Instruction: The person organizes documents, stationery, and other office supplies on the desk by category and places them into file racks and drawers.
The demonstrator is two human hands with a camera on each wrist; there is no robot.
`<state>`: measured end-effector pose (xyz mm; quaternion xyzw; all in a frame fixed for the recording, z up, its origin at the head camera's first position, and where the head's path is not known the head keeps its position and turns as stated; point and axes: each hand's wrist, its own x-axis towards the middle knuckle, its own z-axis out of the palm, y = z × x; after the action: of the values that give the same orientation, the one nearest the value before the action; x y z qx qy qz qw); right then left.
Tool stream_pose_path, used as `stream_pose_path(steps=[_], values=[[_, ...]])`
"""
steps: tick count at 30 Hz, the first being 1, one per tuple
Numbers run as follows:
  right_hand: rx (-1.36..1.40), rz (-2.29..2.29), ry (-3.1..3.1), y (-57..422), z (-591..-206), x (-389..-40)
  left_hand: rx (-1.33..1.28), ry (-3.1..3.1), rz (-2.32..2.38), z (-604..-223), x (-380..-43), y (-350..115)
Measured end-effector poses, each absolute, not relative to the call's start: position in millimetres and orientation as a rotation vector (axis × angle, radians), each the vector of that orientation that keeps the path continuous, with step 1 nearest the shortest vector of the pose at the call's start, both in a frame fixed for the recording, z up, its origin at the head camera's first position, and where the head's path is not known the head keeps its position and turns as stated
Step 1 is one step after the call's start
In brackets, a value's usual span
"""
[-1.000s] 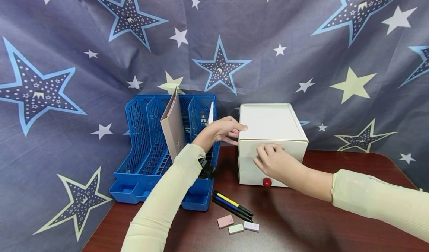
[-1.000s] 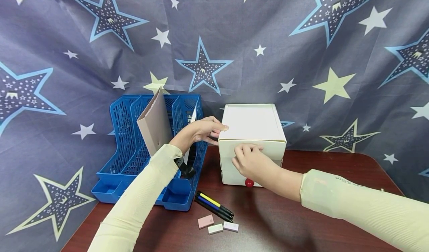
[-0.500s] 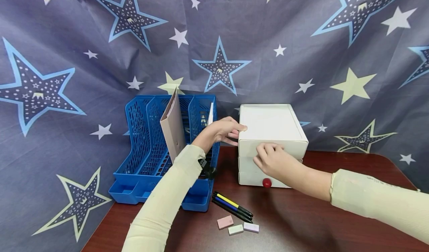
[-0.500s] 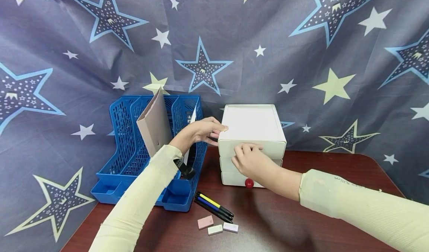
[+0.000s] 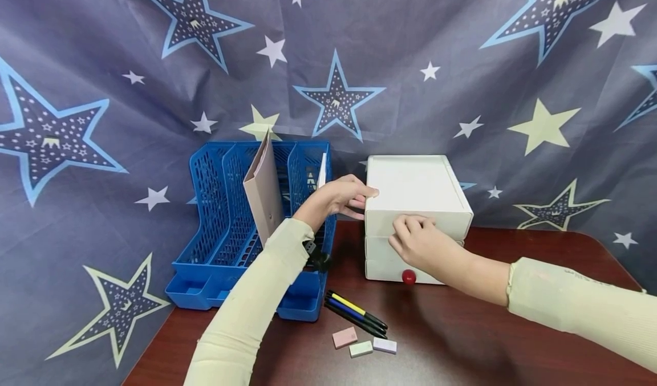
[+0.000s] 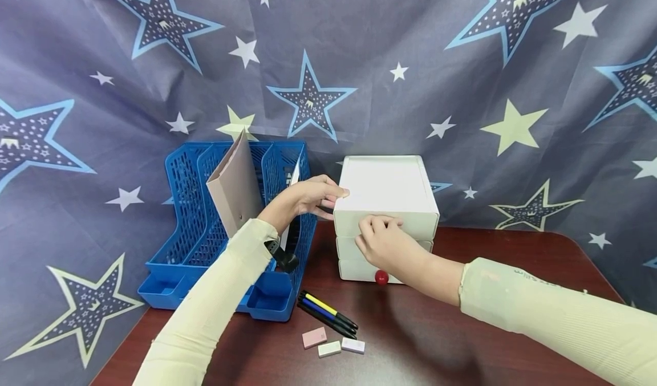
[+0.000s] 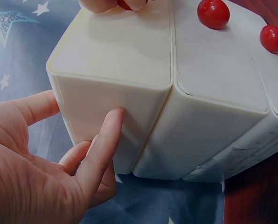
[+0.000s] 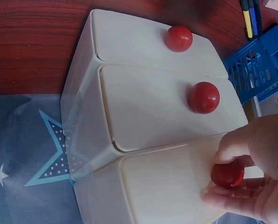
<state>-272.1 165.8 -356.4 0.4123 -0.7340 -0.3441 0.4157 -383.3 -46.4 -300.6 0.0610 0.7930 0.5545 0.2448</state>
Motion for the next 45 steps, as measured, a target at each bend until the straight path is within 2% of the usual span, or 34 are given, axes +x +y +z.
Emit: stream_pose_path(steps=[26, 45], values=[[1.06, -0.805, -1.866, 167.8, -359.3, -273.7, 0.163, 2.165, 1.524, -303.2, -385.1, -49.0], [1.014, -0.684, -1.811, 170.9, -368.6, -257.3, 0.173, 2.171, 1.507, -302.8, -384.6, -48.7]])
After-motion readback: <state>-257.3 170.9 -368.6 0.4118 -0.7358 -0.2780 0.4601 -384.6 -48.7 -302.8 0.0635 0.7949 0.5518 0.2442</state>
